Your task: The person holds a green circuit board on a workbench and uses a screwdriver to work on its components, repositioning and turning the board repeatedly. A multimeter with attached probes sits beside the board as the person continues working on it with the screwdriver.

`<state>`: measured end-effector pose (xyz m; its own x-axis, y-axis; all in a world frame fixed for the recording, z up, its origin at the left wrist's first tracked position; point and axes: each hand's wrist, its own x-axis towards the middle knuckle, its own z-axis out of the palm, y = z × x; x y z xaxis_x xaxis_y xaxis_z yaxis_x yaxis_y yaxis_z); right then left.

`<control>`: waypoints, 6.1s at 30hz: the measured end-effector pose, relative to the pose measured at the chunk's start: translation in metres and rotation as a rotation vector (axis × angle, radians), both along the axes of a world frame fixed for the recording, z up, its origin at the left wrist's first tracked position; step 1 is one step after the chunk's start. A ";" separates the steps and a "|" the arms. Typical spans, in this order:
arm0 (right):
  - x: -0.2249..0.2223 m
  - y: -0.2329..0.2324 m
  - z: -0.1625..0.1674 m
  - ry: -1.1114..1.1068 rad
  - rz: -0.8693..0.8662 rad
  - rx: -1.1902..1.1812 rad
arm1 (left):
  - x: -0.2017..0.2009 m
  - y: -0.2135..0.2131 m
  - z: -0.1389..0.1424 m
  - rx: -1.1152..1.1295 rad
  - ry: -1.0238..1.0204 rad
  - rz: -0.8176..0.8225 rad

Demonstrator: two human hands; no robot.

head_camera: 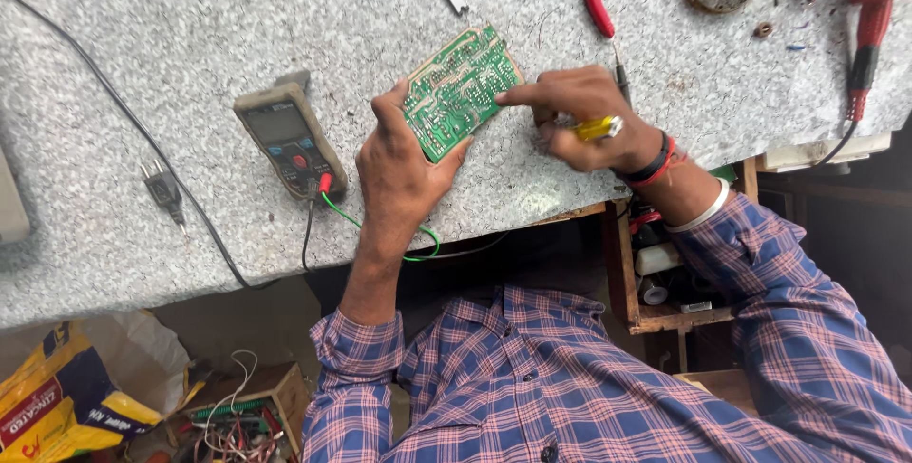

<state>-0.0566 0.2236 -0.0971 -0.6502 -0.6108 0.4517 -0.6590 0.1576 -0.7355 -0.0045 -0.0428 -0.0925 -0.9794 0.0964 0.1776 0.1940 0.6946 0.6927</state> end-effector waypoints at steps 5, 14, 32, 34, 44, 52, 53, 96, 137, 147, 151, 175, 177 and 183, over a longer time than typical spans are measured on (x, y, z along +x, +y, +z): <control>0.003 -0.002 0.007 0.039 -0.116 0.034 | -0.002 0.002 0.001 -0.036 0.066 -0.013; 0.003 -0.019 0.004 0.328 -0.075 0.552 | -0.004 0.004 0.003 -0.035 0.024 0.005; -0.002 -0.013 0.007 0.287 -0.013 0.484 | -0.007 0.006 0.010 -0.053 0.014 0.022; -0.003 -0.011 0.006 0.329 -0.023 0.458 | -0.007 0.005 0.010 -0.031 -0.024 0.030; -0.001 -0.008 -0.001 0.303 -0.092 0.450 | -0.007 0.003 0.009 -0.034 0.042 0.004; -0.001 -0.009 0.005 0.315 -0.046 0.396 | -0.008 0.004 0.012 -0.013 0.007 0.016; -0.001 -0.009 0.006 0.293 -0.038 0.379 | -0.007 0.004 0.013 -0.006 -0.007 0.018; -0.003 -0.011 0.010 0.164 -0.107 0.346 | -0.006 0.006 0.016 -0.002 -0.056 0.023; -0.004 -0.013 0.003 0.193 -0.093 0.373 | 0.000 0.003 0.010 -0.021 0.005 -0.031; -0.003 -0.013 0.001 0.172 -0.092 0.398 | 0.000 0.004 0.011 -0.008 -0.017 -0.026; -0.003 -0.013 0.000 0.189 -0.088 0.367 | 0.000 0.003 0.010 -0.010 0.001 -0.028; -0.003 -0.014 -0.002 0.163 -0.111 0.351 | -0.002 0.002 0.006 -0.027 0.009 -0.035; -0.003 -0.014 -0.002 0.163 -0.111 0.352 | -0.002 0.002 0.006 -0.024 0.002 -0.035; -0.004 -0.014 -0.003 0.177 -0.109 0.364 | -0.002 0.002 0.005 -0.030 0.004 -0.038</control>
